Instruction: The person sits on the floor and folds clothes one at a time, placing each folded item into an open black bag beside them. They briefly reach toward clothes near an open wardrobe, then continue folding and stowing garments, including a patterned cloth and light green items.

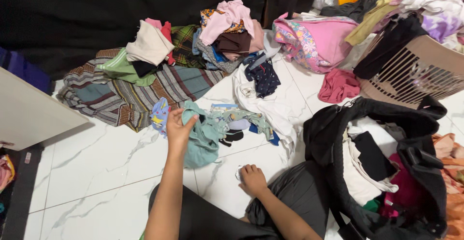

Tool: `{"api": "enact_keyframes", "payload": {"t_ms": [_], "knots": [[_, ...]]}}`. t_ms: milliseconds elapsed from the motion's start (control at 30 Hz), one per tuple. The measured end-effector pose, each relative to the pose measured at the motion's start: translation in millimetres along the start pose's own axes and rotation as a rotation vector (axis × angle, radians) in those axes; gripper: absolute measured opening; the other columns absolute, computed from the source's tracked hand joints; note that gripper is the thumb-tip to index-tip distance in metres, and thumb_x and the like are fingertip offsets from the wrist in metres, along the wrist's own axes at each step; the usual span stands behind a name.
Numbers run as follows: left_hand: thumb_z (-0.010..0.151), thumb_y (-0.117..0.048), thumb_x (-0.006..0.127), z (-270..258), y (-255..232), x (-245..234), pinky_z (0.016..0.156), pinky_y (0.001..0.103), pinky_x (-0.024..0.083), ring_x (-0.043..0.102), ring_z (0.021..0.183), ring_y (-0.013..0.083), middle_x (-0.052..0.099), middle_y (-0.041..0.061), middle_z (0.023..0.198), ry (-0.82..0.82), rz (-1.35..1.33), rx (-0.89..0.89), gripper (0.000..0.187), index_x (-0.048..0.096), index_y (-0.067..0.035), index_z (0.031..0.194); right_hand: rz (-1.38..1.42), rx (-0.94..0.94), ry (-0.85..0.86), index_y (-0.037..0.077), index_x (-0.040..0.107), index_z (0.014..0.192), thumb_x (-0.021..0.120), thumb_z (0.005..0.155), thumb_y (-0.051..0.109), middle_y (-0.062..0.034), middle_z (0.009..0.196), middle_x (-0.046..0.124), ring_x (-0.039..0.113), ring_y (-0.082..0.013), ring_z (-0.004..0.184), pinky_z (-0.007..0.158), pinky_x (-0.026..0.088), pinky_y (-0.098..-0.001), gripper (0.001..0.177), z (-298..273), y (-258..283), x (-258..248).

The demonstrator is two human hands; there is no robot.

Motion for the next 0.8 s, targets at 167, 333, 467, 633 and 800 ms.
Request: {"api": "enact_keyframes", "payload": {"t_ms": [167,333,467,633,800], "knots": [[0.084,0.006,0.076,-11.9,13.2,11.9,0.087,0.031,0.055,0.069,0.098,0.0195,0.072,0.019,0.110,0.093,0.046,-0.189,0.031,0.055,0.002,0.107,0.037,0.131,-0.077,0.009,0.065,0.102,0.067,0.085,0.016,-0.0108,0.104,0.070,0.067,-0.0336,0.095,0.081,0.053,-0.0471,0.019,0.1,4.7,-20.4],[0.081,0.009,0.073,-20.3,-23.0,40.4,0.094,0.033,0.055,0.070,0.106,0.0234,0.069,0.016,0.115,0.214,0.364,0.198,0.021,0.060,0.003,0.097,0.378,0.335,-0.153,0.008,0.067,0.097,0.065,0.086,0.018,-0.0188,0.087,0.072,0.070,-0.0407,0.083,0.072,0.055,-0.0488,0.015,-66.8,-37.4,-109.0],[0.074,0.011,0.066,-31.3,-53.0,67.4,0.088,0.038,0.058,0.070,0.105,0.0317,0.069,0.014,0.114,0.225,0.613,0.307,0.023,0.064,0.002,0.096,0.027,0.362,0.078,0.020,0.062,0.121,0.071,0.079,0.027,-0.0089,0.107,0.073,0.072,-0.0342,0.088,0.076,0.057,-0.0467,0.044,-192.5,-83.5,-178.4],[0.076,0.008,0.061,-50.2,-80.9,108.4,0.086,0.041,0.057,0.069,0.104,0.0336,0.065,0.014,0.118,0.333,0.628,0.329,0.031,0.062,0.001,0.107,-0.022,0.383,0.340,0.015,0.060,0.123,0.071,0.082,0.031,-0.0131,0.112,0.071,0.071,-0.0372,0.091,0.076,0.057,-0.0471,0.045,-285.3,-93.3,-186.7],[0.079,-0.001,0.067,-69.7,-92.5,145.3,0.079,0.044,0.055,0.065,0.101,0.0346,0.063,0.012,0.113,0.362,0.843,0.439,0.032,0.058,-0.003,0.109,0.133,0.172,0.189,0.011,0.058,0.124,0.072,0.086,0.034,-0.0172,0.117,0.069,0.069,-0.0403,0.094,0.076,0.057,-0.0475,0.047,-235.3,-45.1,-201.8]]}}
Point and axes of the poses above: each hand's wrist, its own z-axis towards the middle knuckle, its own x-axis out of the palm, y = z × x, the point moved 5 cm from there along z, towards the middle knuckle
